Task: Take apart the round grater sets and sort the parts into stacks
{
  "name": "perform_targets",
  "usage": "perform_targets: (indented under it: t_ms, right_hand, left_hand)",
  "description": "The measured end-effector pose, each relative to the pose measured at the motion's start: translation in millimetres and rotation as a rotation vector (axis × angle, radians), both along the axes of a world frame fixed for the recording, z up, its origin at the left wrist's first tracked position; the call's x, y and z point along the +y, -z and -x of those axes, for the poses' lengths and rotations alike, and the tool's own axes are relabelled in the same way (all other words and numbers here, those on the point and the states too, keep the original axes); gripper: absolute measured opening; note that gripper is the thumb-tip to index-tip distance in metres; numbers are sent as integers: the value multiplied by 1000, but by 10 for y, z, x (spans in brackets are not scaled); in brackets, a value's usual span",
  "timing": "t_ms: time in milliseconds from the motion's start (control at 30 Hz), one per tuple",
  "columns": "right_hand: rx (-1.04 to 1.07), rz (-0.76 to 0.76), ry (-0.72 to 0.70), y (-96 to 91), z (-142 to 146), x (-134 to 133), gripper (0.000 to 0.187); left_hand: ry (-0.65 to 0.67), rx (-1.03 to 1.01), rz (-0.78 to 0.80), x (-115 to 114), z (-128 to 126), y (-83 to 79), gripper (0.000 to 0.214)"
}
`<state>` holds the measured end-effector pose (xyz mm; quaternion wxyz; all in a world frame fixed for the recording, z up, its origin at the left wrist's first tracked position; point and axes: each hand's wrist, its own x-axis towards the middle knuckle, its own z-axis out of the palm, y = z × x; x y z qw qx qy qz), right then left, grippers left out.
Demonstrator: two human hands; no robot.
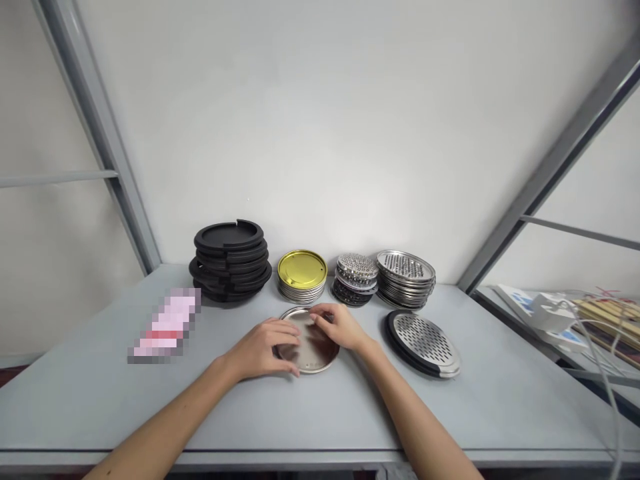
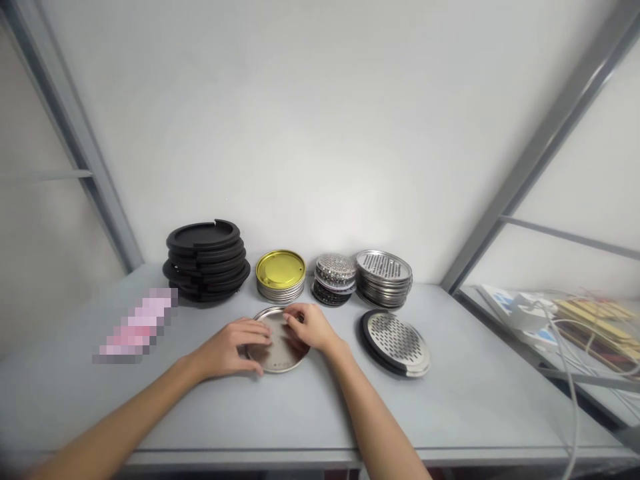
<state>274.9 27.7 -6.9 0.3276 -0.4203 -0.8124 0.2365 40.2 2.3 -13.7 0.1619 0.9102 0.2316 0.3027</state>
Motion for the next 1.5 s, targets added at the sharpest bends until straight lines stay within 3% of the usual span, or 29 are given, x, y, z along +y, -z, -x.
perform_targets:
  t_ms: [67,133,267,400,533,967,1233,1500]
  right_hand:
    - [-2,-65,25,24,-6,21,20]
    - [38,-230,105,34,-30,56,19]
    - [129,-609,448,-16,-182,144,19]
    - [51,-784,735,-75,-404,211,24]
    - [-77,-764,815,-42,-502,245,29]
    - [-240,-654,823,98,-533,333,44]
    - [-285,-635,832,120,-524,342,49]
    - [-157,-686,814,33,-524,316,51]
  left_hand:
    - [-56,55,12,-20,4,-11,51]
    - [-135,102,17,-46,5,-23,50]
    - [-265,154,31,-86,-5,-43,44]
    - [-278,160,42,-97,-16,-61,44]
    - [-252,182,65,-105,-12,-66,44]
    - [-190,245,135,-105,32,-81,61]
    - [-192,216,141,-126,24,-102,44]
    - [-186,220,119,-138,23,-102,38]
